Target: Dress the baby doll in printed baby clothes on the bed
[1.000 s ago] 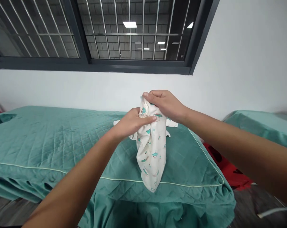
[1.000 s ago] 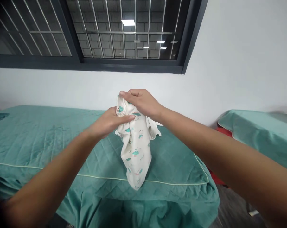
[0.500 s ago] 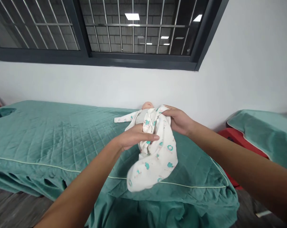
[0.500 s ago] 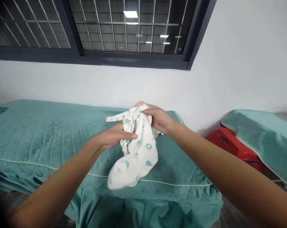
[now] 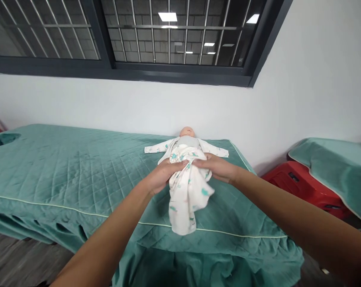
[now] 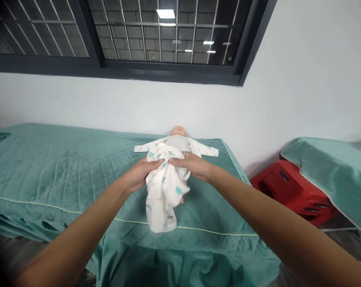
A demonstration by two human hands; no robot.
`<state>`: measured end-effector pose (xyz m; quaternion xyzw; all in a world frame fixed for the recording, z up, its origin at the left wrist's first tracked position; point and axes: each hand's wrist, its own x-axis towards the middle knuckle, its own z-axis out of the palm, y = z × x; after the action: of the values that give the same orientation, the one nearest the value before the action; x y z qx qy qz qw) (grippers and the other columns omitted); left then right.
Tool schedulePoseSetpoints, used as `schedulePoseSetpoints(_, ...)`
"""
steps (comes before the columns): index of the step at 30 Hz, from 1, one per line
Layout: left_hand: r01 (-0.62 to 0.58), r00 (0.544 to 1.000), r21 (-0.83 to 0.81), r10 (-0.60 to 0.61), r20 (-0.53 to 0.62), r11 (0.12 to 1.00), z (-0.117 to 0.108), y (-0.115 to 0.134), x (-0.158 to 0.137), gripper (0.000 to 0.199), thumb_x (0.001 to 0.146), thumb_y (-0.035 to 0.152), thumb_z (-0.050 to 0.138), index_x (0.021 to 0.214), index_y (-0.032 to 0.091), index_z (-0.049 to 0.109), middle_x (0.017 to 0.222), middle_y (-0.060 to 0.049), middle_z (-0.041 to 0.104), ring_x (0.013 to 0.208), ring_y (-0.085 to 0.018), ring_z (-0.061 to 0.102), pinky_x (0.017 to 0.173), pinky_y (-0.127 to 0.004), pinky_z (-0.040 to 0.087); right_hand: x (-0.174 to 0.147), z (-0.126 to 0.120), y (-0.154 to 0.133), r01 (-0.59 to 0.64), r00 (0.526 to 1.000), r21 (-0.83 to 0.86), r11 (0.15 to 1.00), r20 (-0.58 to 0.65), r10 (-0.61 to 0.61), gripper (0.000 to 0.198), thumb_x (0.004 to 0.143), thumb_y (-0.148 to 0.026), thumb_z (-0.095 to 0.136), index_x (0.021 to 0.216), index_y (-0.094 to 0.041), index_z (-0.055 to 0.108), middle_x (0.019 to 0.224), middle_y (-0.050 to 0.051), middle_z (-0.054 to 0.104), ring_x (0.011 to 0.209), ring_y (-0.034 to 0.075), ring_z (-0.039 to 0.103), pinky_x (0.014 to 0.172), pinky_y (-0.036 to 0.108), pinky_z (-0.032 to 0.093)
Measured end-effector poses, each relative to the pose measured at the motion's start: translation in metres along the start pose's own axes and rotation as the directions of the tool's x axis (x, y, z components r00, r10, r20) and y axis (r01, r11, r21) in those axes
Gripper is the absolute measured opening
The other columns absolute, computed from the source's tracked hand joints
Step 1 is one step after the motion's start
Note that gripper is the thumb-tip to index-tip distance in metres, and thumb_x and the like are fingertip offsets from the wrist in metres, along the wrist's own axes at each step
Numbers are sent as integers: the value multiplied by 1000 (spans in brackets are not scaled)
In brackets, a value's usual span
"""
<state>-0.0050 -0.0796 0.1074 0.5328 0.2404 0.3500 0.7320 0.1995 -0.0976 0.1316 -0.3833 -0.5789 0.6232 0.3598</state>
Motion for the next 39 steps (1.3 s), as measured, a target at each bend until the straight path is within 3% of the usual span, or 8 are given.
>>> schedulePoseSetpoints(5, 45, 997, 48, -48, 63, 998, 3, 7, -10, 52, 70, 41, 85, 111, 13, 71, 103, -12, 76, 95, -25, 70, 84, -35, 54, 2, 9, -4, 155, 987, 290, 944, -83, -137, 43, 83, -43, 74, 115, -16, 68, 101, 10, 76, 97, 24, 71, 91, 37, 56)
schedulePoseSetpoints(8, 28, 995, 11, -29, 97, 1000, 0, 10, -11, 55, 64, 33, 89, 112, 13, 71, 103, -12, 76, 93, -25, 70, 81, -34, 56, 0, 9, -3, 134, 990, 258, 957, -69, -120, 42, 82, -44, 75, 112, -15, 69, 99, 10, 76, 93, 22, 71, 86, 33, 57)
schedulePoseSetpoints(14, -170, 977, -192, 140, -161, 967, 0, 1, 0, 33, 71, 31, 83, 96, 11, 72, 91, -8, 76, 78, -19, 71, 73, -27, 56, -5, 0, 6, -162, 977, -29, 986, 137, 165, 46, 68, -39, 88, 101, -11, 71, 88, 6, 75, 75, 17, 68, 71, 27, 54)
schedulePoseSetpoints(20, -79, 993, -304, 47, -110, 949, 16, -3, 0, 45, 72, 44, 79, 100, 10, 71, 88, -11, 76, 86, -27, 73, 80, -36, 57, 7, 6, 17, 22, 998, 99, 995, -65, -16, 47, 69, -46, 86, 98, -13, 71, 88, 6, 74, 77, 17, 67, 71, 28, 53)
schedulePoseSetpoints(27, 100, 991, 56, -104, 83, 993, 11, 1, -13, 50, 68, 38, 85, 107, 11, 71, 93, -13, 75, 85, -26, 70, 78, -37, 54, -2, 10, 11, 231, 956, 370, 900, -259, -139, 32, 80, -34, 73, 107, -18, 69, 102, 7, 76, 100, 24, 69, 89, 35, 54)
schedulePoseSetpoints(34, -18, 990, 176, 43, -136, 984, 0, -10, 6, 43, 72, 41, 77, 103, 13, 66, 97, -9, 73, 85, -21, 66, 77, -30, 50, -20, 5, 54, 7, 967, 369, 929, -238, 88, 29, 81, -33, 73, 102, -14, 73, 97, 9, 76, 84, 19, 70, 75, 28, 56)
schedulePoseSetpoints(36, 22, 986, 390, 45, -163, 921, -2, -20, 15, 32, 78, 39, 68, 97, 13, 66, 92, -7, 72, 80, -20, 65, 73, -30, 49, -28, 9, 68, -87, 956, 329, 940, -238, 172, 32, 80, -35, 75, 102, -13, 73, 95, 9, 76, 79, 19, 70, 70, 27, 55)
schedulePoseSetpoints(39, 100, 993, 755, -17, -118, 648, -3, -38, 28, 21, 81, 31, 57, 87, 14, 66, 87, -8, 72, 78, -21, 64, 70, -30, 47, -42, 17, 86, -204, 907, 308, 929, -299, 298, 32, 75, -32, 80, 98, -12, 73, 90, 10, 76, 75, 19, 69, 70, 29, 56)
